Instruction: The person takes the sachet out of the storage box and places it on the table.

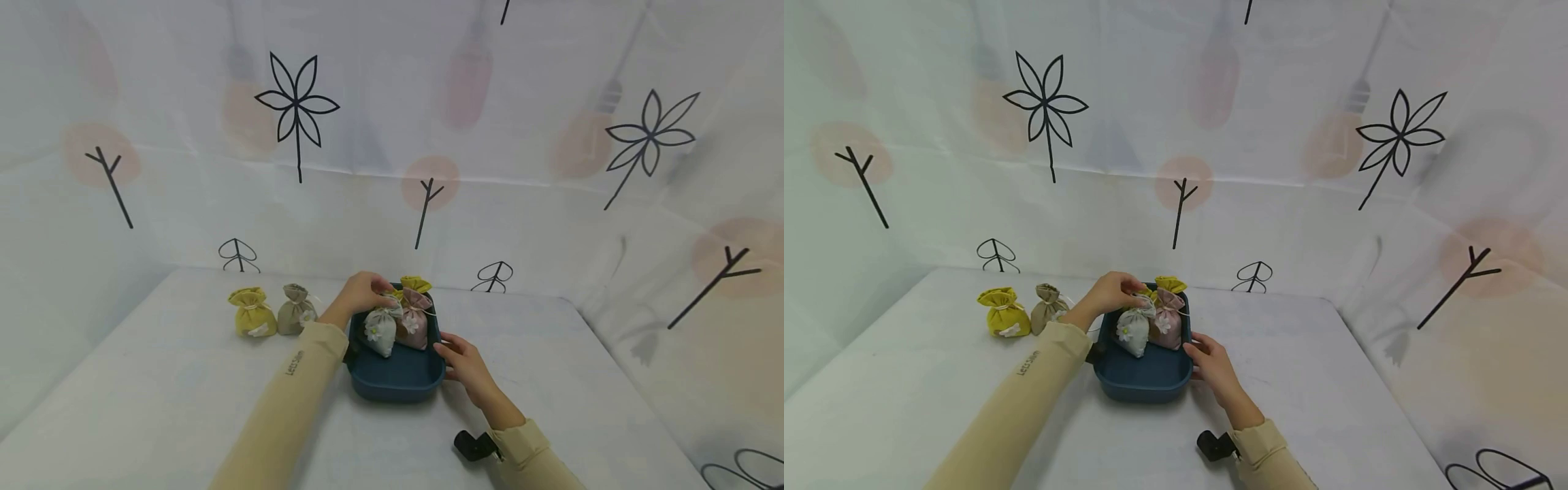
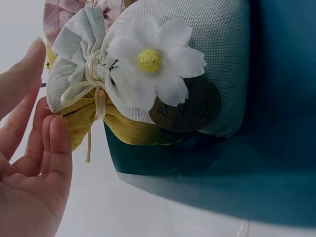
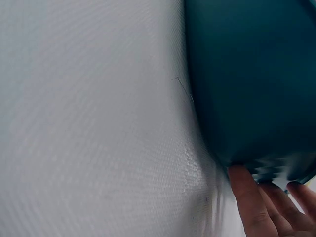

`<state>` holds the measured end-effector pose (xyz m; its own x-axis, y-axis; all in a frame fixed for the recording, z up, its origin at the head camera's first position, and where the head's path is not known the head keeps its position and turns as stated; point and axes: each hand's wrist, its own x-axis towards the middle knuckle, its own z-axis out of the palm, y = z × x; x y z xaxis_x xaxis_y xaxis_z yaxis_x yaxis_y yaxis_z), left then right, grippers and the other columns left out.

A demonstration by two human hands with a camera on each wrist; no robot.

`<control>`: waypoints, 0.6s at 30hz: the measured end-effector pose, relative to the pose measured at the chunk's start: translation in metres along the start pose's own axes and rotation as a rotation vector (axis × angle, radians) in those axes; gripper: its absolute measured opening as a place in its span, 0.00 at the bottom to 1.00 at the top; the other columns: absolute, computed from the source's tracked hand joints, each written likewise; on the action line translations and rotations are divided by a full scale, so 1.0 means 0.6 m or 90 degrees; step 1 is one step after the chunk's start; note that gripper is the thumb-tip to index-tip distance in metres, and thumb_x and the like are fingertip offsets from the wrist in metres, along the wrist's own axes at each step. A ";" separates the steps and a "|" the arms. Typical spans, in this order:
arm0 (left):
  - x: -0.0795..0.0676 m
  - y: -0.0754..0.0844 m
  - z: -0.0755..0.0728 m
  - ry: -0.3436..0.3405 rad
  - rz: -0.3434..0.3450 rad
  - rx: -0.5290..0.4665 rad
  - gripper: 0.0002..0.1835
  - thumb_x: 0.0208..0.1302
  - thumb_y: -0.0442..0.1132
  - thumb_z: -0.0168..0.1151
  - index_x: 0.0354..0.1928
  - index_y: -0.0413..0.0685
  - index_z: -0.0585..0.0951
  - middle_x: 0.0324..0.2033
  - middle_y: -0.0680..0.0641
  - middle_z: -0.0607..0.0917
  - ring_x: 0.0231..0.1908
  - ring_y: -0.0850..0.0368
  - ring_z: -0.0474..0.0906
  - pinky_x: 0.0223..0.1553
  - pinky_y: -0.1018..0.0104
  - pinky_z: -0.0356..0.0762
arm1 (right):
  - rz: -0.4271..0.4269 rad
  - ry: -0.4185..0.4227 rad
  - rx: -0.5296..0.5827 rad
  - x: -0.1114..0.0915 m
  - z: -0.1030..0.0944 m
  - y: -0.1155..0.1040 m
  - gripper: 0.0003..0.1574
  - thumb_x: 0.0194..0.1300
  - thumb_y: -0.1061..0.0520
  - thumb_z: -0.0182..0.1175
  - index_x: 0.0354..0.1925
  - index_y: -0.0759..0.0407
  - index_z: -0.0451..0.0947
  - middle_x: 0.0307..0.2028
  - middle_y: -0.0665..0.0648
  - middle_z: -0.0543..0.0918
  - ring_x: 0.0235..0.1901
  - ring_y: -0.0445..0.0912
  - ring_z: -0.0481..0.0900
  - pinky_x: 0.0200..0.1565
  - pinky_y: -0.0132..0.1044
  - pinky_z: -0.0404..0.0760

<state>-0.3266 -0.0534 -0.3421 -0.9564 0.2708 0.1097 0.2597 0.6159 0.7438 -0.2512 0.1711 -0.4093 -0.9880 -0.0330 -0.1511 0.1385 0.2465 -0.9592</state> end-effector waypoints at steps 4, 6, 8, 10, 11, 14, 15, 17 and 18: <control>0.004 -0.004 0.002 -0.013 -0.003 0.004 0.18 0.55 0.39 0.69 0.48 0.43 0.82 0.46 0.44 0.82 0.49 0.48 0.75 0.49 0.57 0.73 | 0.003 0.003 -0.004 0.001 0.001 0.000 0.28 0.69 0.55 0.52 0.64 0.65 0.63 0.56 0.70 0.71 0.51 0.60 0.74 0.42 0.46 0.80; 0.005 -0.006 0.005 -0.019 -0.001 0.005 0.18 0.55 0.39 0.69 0.48 0.43 0.82 0.46 0.44 0.82 0.49 0.48 0.75 0.48 0.57 0.74 | 0.004 0.004 -0.004 0.001 0.002 0.001 0.28 0.69 0.55 0.52 0.64 0.65 0.63 0.56 0.70 0.71 0.51 0.60 0.74 0.42 0.46 0.80; 0.006 -0.007 0.009 -0.028 0.005 0.016 0.17 0.55 0.38 0.69 0.48 0.43 0.82 0.46 0.44 0.82 0.49 0.48 0.75 0.48 0.58 0.74 | 0.004 0.004 -0.004 0.000 0.001 0.001 0.28 0.69 0.55 0.52 0.64 0.65 0.63 0.57 0.70 0.71 0.51 0.60 0.74 0.42 0.46 0.80; 0.006 -0.007 0.013 -0.031 0.013 0.031 0.16 0.55 0.38 0.68 0.47 0.43 0.82 0.47 0.44 0.81 0.49 0.48 0.75 0.47 0.58 0.74 | 0.003 0.005 -0.003 0.000 0.002 0.001 0.28 0.69 0.55 0.52 0.64 0.65 0.63 0.56 0.70 0.71 0.51 0.60 0.74 0.42 0.46 0.80; 0.005 -0.006 0.014 -0.032 0.014 0.037 0.15 0.56 0.37 0.68 0.46 0.43 0.83 0.47 0.44 0.81 0.48 0.48 0.76 0.46 0.58 0.75 | 0.002 0.005 -0.004 0.000 0.002 0.001 0.28 0.69 0.55 0.52 0.63 0.65 0.63 0.56 0.70 0.71 0.51 0.60 0.74 0.42 0.46 0.80; 0.004 -0.004 0.018 -0.031 0.015 0.047 0.13 0.57 0.37 0.67 0.44 0.43 0.84 0.47 0.44 0.81 0.47 0.48 0.76 0.45 0.58 0.75 | 0.001 0.006 -0.004 0.000 0.003 0.001 0.28 0.69 0.55 0.52 0.63 0.65 0.63 0.56 0.70 0.71 0.51 0.59 0.74 0.42 0.46 0.80; 0.004 -0.004 0.018 -0.028 0.018 0.046 0.12 0.57 0.37 0.67 0.43 0.43 0.84 0.47 0.44 0.81 0.47 0.48 0.76 0.45 0.59 0.75 | 0.001 0.007 -0.004 0.000 0.003 0.001 0.28 0.69 0.55 0.52 0.63 0.65 0.63 0.56 0.70 0.71 0.51 0.59 0.74 0.42 0.46 0.80; 0.003 -0.004 0.017 -0.027 0.022 0.041 0.11 0.57 0.36 0.66 0.42 0.43 0.84 0.46 0.45 0.82 0.47 0.49 0.76 0.45 0.59 0.75 | -0.001 0.008 -0.003 0.000 0.003 0.002 0.28 0.69 0.55 0.52 0.63 0.65 0.63 0.56 0.70 0.71 0.51 0.59 0.74 0.42 0.46 0.80; 0.003 -0.005 0.016 -0.027 0.025 0.037 0.10 0.58 0.37 0.66 0.42 0.44 0.84 0.45 0.45 0.82 0.46 0.49 0.76 0.45 0.59 0.75 | -0.002 0.008 -0.003 0.000 0.003 0.001 0.28 0.69 0.55 0.52 0.63 0.65 0.63 0.56 0.70 0.71 0.51 0.60 0.74 0.42 0.46 0.80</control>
<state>-0.3278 -0.0479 -0.3504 -0.9392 0.3255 0.1090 0.3051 0.6459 0.6998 -0.2512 0.1695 -0.4106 -0.9892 -0.0221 -0.1452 0.1350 0.2517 -0.9583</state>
